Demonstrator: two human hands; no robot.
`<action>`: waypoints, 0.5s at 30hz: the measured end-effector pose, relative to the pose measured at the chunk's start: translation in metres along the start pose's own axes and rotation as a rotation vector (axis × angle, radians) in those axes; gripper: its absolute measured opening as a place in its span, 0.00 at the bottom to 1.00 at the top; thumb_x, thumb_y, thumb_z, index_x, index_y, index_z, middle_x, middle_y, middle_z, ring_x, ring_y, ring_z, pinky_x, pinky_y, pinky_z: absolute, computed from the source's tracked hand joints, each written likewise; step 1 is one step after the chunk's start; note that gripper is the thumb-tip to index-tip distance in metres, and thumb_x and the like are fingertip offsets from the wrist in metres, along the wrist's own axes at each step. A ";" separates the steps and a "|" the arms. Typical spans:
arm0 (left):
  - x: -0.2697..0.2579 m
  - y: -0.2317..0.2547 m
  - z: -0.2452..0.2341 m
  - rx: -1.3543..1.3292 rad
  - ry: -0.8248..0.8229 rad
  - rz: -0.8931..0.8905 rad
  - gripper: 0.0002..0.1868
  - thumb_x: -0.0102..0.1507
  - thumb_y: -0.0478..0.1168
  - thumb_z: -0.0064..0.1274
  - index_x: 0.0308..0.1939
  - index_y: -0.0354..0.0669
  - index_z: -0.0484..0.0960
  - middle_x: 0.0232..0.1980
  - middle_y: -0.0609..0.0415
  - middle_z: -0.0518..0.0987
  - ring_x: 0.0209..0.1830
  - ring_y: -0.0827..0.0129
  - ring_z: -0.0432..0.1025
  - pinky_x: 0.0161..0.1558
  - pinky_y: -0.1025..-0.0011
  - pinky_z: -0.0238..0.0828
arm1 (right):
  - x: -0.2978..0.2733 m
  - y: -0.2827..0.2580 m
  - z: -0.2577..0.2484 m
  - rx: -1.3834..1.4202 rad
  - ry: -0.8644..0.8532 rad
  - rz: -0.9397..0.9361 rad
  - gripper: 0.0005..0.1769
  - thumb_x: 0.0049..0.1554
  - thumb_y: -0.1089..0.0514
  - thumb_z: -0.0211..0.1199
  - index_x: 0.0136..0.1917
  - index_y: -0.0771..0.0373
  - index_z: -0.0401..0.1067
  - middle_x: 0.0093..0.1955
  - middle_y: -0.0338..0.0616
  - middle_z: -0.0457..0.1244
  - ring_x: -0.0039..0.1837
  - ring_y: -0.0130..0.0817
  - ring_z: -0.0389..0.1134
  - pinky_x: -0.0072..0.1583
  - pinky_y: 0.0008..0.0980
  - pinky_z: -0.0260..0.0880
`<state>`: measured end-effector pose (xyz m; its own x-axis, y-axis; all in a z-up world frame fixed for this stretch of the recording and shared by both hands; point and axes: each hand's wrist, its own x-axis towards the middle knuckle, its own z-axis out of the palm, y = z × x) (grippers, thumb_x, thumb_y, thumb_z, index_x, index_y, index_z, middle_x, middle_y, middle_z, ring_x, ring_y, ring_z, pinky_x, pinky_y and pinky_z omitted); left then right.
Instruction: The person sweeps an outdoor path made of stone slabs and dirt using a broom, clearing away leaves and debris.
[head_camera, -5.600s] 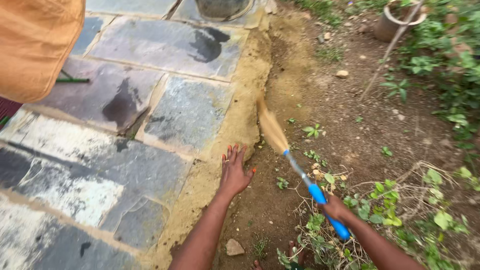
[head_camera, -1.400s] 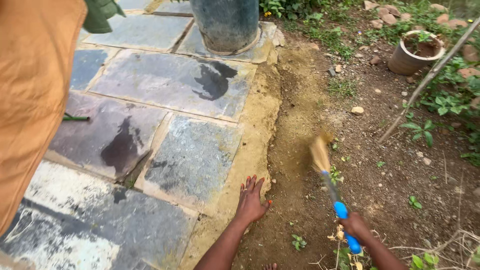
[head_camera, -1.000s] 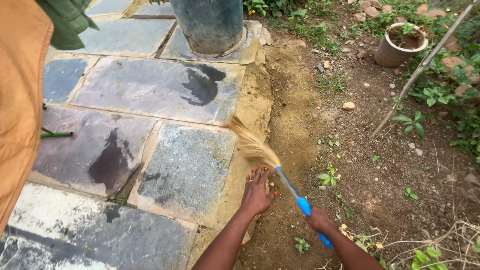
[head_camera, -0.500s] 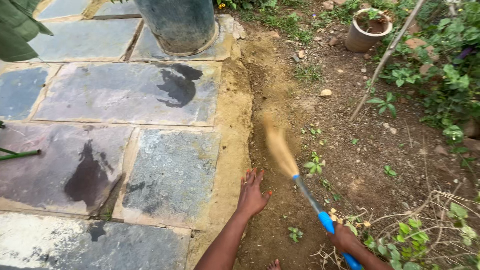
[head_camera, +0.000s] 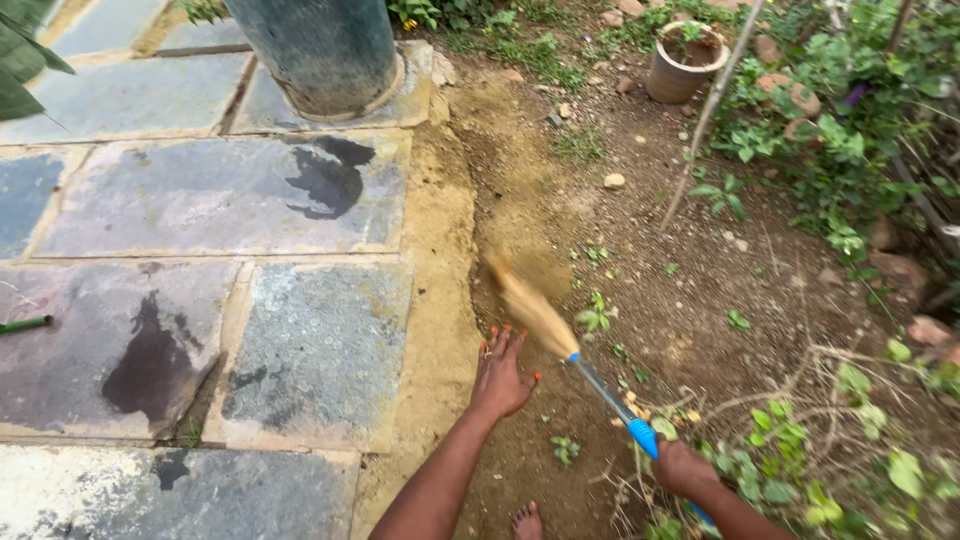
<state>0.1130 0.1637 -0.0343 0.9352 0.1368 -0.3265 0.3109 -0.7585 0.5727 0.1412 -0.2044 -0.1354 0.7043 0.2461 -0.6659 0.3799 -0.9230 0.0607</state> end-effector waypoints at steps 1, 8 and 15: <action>-0.004 0.005 0.003 0.006 0.022 0.011 0.46 0.61 0.47 0.61 0.78 0.50 0.55 0.84 0.44 0.43 0.85 0.53 0.36 0.80 0.51 0.25 | -0.010 0.012 0.007 -0.102 0.050 -0.096 0.23 0.62 0.43 0.52 0.62 0.62 0.63 0.54 0.51 0.68 0.55 0.45 0.74 0.58 0.45 0.76; -0.050 0.032 0.043 -0.029 0.092 0.049 0.45 0.60 0.47 0.62 0.78 0.48 0.58 0.82 0.41 0.50 0.84 0.50 0.43 0.82 0.49 0.27 | -0.033 0.071 0.040 -0.231 0.033 -0.029 0.18 0.60 0.51 0.53 0.60 0.61 0.67 0.55 0.52 0.68 0.56 0.46 0.74 0.58 0.47 0.76; -0.089 0.050 0.061 -0.013 -0.055 -0.035 0.45 0.61 0.46 0.61 0.78 0.51 0.54 0.84 0.44 0.43 0.84 0.54 0.39 0.80 0.46 0.27 | -0.110 0.125 0.059 0.136 -0.055 0.395 0.34 0.68 0.48 0.44 0.84 0.54 0.44 0.51 0.56 0.71 0.48 0.44 0.77 0.52 0.44 0.80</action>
<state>0.0348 0.0749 -0.0228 0.9130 0.1281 -0.3872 0.3462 -0.7455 0.5696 0.0757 -0.3638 -0.0982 0.7453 -0.1472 -0.6503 0.0019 -0.9749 0.2227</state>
